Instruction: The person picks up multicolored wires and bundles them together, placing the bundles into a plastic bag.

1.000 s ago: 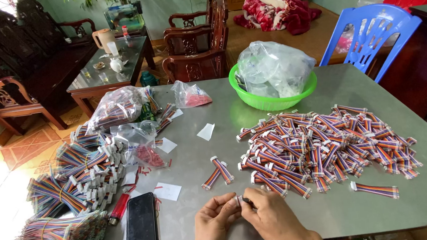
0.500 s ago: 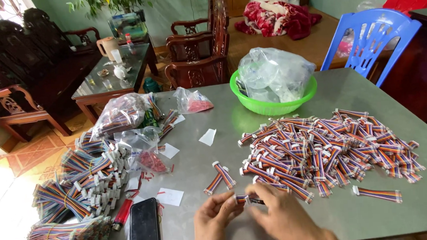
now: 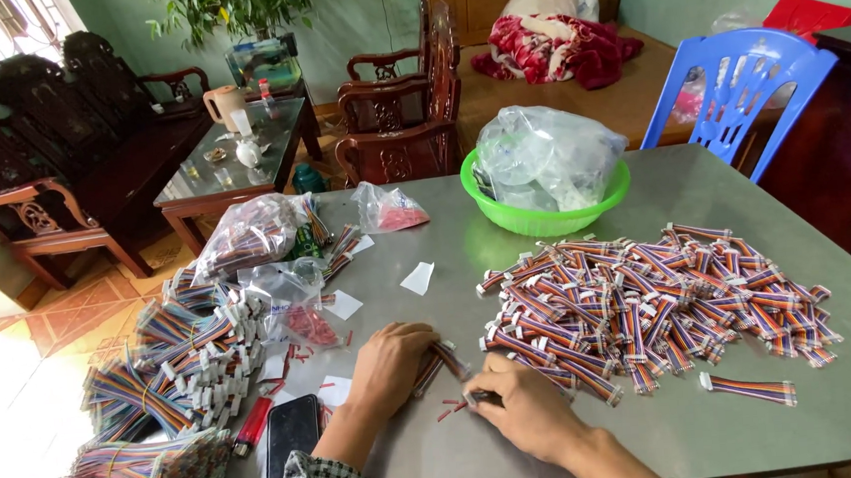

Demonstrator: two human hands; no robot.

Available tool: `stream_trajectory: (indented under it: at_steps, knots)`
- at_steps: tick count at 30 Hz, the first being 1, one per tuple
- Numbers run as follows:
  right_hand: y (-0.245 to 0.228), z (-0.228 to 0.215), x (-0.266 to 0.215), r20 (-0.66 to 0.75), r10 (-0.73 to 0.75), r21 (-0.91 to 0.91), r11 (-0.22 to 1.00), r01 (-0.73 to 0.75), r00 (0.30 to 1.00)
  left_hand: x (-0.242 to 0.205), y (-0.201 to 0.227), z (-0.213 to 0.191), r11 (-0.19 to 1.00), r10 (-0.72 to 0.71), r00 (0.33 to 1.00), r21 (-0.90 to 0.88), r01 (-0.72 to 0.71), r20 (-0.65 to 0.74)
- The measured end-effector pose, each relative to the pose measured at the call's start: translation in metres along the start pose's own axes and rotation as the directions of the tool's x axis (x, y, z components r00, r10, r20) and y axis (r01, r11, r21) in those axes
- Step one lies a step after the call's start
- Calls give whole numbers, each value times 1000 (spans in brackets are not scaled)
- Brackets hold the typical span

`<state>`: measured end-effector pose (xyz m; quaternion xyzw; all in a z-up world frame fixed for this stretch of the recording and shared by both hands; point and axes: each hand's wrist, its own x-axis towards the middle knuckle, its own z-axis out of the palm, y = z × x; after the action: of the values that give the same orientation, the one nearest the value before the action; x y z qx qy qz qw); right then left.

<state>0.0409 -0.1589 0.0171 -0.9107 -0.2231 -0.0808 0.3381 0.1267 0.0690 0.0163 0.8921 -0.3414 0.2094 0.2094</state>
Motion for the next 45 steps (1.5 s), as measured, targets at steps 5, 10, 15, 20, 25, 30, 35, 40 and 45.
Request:
stream_trajectory:
  at_steps: [5,10,15,20,25,30,35,40,45]
  knots:
    - [-24,8,9,24,-33,58,998,32,999,0,5,-11,974,-220,973,-40,223,69]
    - [-38,14,12,134,-172,-182,964,195,976,-1,18,-22,894,-428,899,-106,436,91]
    - [-32,7,4,-62,79,106,992,-72,995,-8,30,-31,767,-588,809,-317,558,1]
    - [-38,-32,-16,-97,140,419,904,-87,985,-18,81,-53,494,-760,649,-665,560,-18]
    - [-42,-41,-30,-221,36,374,926,51,975,-37,103,-22,14,-818,539,-930,368,201]
    - [-37,-32,-39,-341,-19,209,973,96,940,-53,121,9,-310,-775,496,-920,241,391]
    - [-40,-27,-39,-345,-225,-22,972,232,911,-55,129,12,-380,-733,497,-886,267,464]
    - [-37,-16,-40,-405,-187,76,968,237,895,-57,128,16,-495,-672,519,-841,216,529]
    - [-40,-20,-37,-293,-172,183,955,231,941,-55,129,10,-503,-643,543,-832,232,540]
